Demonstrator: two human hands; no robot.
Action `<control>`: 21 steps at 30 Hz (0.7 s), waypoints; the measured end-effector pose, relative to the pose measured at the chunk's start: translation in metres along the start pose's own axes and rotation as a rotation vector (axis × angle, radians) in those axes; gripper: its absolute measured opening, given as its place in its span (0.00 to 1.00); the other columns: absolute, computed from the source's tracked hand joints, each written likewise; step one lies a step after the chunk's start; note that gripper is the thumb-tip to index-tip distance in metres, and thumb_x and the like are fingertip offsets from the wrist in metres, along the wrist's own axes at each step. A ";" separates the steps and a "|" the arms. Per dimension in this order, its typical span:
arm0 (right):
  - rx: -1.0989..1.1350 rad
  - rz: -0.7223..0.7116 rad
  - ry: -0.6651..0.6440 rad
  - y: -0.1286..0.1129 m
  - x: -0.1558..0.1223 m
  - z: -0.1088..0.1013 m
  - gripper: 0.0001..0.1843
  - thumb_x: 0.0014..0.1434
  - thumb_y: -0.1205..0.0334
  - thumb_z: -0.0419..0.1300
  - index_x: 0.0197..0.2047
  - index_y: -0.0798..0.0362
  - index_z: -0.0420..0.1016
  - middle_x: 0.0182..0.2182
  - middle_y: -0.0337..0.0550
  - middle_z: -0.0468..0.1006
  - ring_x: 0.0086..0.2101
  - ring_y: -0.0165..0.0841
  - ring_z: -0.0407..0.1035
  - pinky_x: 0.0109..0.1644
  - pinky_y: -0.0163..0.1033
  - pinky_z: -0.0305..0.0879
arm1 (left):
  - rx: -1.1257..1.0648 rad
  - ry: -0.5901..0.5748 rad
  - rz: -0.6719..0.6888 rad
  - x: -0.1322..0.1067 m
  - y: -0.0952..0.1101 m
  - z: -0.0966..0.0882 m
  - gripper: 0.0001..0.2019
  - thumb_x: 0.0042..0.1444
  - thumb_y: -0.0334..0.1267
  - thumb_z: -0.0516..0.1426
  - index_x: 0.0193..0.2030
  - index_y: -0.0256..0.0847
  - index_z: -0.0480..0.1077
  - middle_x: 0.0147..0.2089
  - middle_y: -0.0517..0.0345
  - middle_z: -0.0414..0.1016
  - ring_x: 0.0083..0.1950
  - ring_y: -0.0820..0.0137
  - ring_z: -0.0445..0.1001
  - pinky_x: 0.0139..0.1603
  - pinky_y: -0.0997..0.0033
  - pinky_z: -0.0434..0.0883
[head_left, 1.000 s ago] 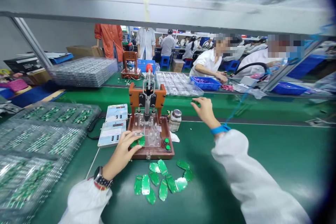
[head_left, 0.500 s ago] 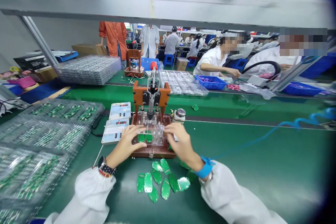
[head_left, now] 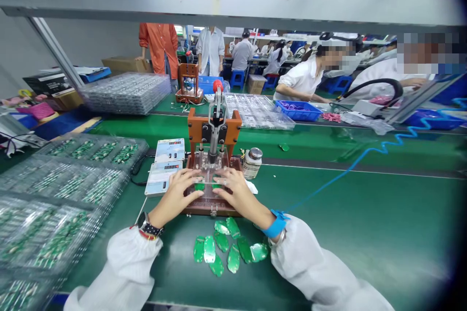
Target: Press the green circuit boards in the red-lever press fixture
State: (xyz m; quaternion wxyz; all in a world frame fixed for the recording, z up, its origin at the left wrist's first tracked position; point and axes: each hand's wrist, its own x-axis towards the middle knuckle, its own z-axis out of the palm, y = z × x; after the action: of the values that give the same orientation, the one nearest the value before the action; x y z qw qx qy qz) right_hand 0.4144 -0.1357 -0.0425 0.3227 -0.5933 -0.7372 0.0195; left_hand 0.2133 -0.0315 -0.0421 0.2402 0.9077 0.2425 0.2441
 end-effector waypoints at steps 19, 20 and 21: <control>-0.068 0.059 -0.057 -0.012 -0.009 -0.010 0.08 0.62 0.65 0.61 0.44 0.53 0.77 0.52 0.48 0.74 0.53 0.48 0.61 0.52 0.55 0.60 | 0.167 -0.110 0.077 0.003 0.007 -0.006 0.13 0.64 0.40 0.54 0.52 0.48 0.74 0.61 0.57 0.68 0.64 0.55 0.55 0.63 0.48 0.53; -0.056 0.066 -0.050 -0.012 -0.011 -0.009 0.08 0.62 0.65 0.60 0.45 0.53 0.77 0.53 0.48 0.73 0.54 0.48 0.60 0.53 0.56 0.59 | 0.140 -0.113 0.062 0.004 0.006 -0.005 0.13 0.64 0.40 0.54 0.52 0.47 0.74 0.62 0.56 0.68 0.64 0.55 0.55 0.63 0.48 0.53; -0.043 0.073 -0.044 -0.012 -0.012 -0.009 0.09 0.62 0.65 0.60 0.46 0.53 0.76 0.54 0.47 0.72 0.55 0.47 0.59 0.54 0.55 0.59 | 0.110 -0.115 0.044 0.004 0.004 -0.004 0.13 0.64 0.40 0.54 0.53 0.47 0.74 0.61 0.56 0.68 0.64 0.55 0.56 0.63 0.48 0.53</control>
State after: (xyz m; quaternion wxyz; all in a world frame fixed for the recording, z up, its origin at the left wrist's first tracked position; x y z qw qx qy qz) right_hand 0.4093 -0.1527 -0.0359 0.2927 -0.6259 -0.7223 0.0285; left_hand 0.2152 -0.0311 -0.0355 0.1980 0.9371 0.2213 0.1833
